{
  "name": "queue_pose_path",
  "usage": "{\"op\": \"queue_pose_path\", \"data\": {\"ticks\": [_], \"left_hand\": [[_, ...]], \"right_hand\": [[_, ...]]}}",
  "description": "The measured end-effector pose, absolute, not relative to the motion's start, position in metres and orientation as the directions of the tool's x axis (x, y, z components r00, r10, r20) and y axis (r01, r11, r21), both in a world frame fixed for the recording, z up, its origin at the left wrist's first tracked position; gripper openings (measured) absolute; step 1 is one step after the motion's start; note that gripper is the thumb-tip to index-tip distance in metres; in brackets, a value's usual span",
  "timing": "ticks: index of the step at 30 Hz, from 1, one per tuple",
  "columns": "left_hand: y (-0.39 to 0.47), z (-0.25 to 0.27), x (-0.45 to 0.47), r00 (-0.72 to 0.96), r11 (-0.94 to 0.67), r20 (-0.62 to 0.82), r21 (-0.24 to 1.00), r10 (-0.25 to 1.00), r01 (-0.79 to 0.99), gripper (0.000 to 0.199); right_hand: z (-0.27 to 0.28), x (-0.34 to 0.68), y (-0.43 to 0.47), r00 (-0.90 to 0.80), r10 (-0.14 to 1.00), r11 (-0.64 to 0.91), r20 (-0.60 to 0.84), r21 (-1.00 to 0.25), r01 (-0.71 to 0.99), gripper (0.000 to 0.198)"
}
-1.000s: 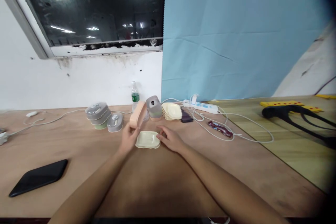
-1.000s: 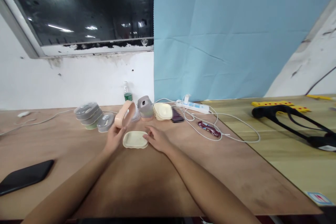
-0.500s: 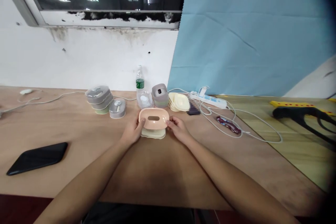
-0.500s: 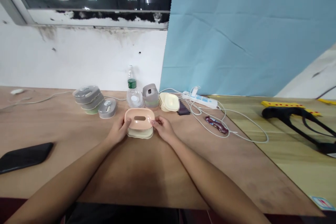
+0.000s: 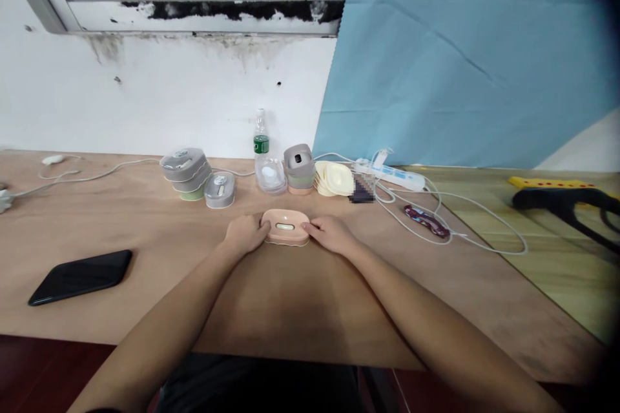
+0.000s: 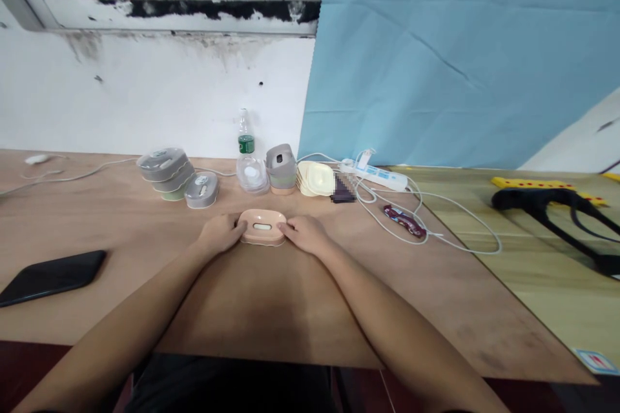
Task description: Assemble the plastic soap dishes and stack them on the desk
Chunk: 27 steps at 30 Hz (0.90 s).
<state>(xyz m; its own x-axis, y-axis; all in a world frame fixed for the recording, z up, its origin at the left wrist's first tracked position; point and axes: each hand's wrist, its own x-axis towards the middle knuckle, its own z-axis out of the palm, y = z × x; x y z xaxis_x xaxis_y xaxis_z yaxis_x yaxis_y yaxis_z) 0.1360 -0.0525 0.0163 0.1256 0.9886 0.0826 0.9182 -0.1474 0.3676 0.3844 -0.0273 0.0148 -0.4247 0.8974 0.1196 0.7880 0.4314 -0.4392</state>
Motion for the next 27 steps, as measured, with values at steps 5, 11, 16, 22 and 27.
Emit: {"op": "queue_pose_path", "data": {"ticks": [5,11,16,22,27], "left_hand": [[-0.047,0.01,0.131,0.099,-0.174,0.191,0.431,0.977,0.886,0.043],[-0.009,0.031,0.138,0.046,-0.287,0.631,0.286,0.774,0.914,0.048],[0.028,0.04,0.147,0.109,-0.245,0.554,0.177,0.825,0.953,0.037],[0.036,0.037,0.144,0.067,-0.231,0.54,0.242,0.839,0.942,0.013],[0.022,0.052,0.14,-0.113,-0.327,0.674,0.489,0.73,0.809,0.017]], "right_hand": [[0.015,0.384,-0.028,-0.459,0.88,0.463,0.126,-0.45,0.764,0.059],[0.014,0.385,-0.027,-0.455,0.88,0.464,0.136,-0.448,0.764,0.058],[0.013,0.387,-0.027,-0.457,0.879,0.464,0.139,-0.474,0.749,0.057],[0.014,0.389,-0.029,-0.487,0.856,0.504,0.175,-0.497,0.706,0.054],[0.012,0.389,-0.028,-0.468,0.86,0.502,0.203,-0.496,0.708,0.054]]}}
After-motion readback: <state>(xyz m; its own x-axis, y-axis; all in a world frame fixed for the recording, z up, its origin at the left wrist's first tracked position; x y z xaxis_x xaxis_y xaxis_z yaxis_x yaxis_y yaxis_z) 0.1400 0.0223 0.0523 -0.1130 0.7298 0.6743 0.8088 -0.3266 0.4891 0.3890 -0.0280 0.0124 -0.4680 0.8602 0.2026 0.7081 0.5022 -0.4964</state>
